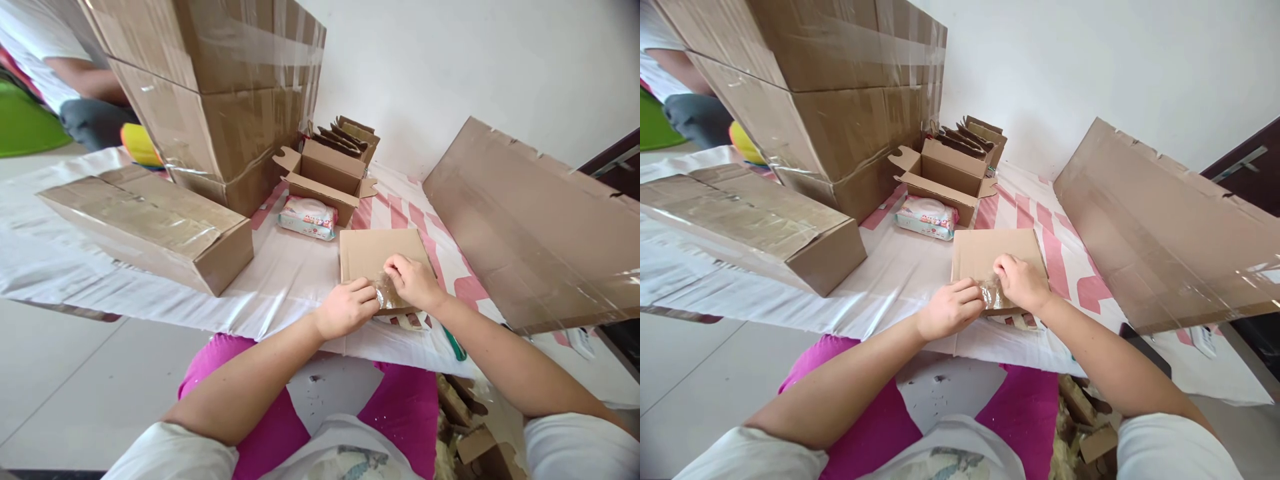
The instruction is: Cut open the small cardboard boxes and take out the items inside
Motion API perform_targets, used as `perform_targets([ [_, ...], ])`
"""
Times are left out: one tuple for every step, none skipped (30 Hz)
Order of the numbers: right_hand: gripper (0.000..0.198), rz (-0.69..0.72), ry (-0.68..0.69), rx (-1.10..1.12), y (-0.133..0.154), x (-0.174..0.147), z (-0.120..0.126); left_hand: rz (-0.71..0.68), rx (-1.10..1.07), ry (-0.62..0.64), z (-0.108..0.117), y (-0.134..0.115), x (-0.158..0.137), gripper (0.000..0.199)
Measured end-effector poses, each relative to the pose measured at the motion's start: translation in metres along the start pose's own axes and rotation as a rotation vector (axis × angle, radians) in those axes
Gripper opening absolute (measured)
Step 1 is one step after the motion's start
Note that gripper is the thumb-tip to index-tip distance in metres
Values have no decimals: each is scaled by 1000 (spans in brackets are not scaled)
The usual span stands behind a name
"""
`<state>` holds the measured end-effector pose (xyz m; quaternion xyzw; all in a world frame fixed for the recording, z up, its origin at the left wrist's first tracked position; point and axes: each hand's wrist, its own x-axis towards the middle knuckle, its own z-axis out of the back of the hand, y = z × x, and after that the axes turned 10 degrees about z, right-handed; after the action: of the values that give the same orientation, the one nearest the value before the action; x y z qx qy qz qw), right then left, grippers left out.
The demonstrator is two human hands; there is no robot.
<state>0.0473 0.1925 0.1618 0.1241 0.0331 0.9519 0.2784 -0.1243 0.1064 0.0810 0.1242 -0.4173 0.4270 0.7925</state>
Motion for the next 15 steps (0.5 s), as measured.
perform_targets([
  [15,-11,-2,54,-1,-1,1,-1,-1,-3,0,0,0,23],
  [16,-24,2,114,-3,-3,3,-2,-4,-8,0,0,0,22],
  [17,-38,10,172,-4,-5,4,-2,-7,-14,0,1,0,22],
  [19,-48,21,223,-5,-6,5,0,-9,-21,0,1,0,22],
  [20,-51,30,265,-6,-8,6,2,-11,-25,0,1,1,22],
  [22,-47,37,299,-7,-10,7,3,-11,-27,0,0,1,22],
  [23,-39,40,330,-8,-12,7,3,-10,-28,0,0,1,23],
  [23,-35,40,357,-9,-13,8,2,-8,-27,0,0,2,23],
  [23,-39,31,375,-10,-14,8,-2,-7,-23,0,0,2,23],
  [23,-53,13,372,-10,-15,7,-8,-7,-18,0,-1,2,22],
  [22,-73,-13,341,-10,-15,7,-14,-9,-14,0,-1,2,21],
  [21,-96,-46,279,-10,-16,7,-17,-13,-9,0,-1,2,20],
  [20,-113,-77,190,-8,-16,7,-15,-17,-5,0,-1,2,20],
  [19,-124,-102,87,-7,-16,7,-7,-18,0,0,-1,2,19],
  [18,-130,-114,-14,-5,-17,7,2,-17,5,-1,-1,2,19],
])
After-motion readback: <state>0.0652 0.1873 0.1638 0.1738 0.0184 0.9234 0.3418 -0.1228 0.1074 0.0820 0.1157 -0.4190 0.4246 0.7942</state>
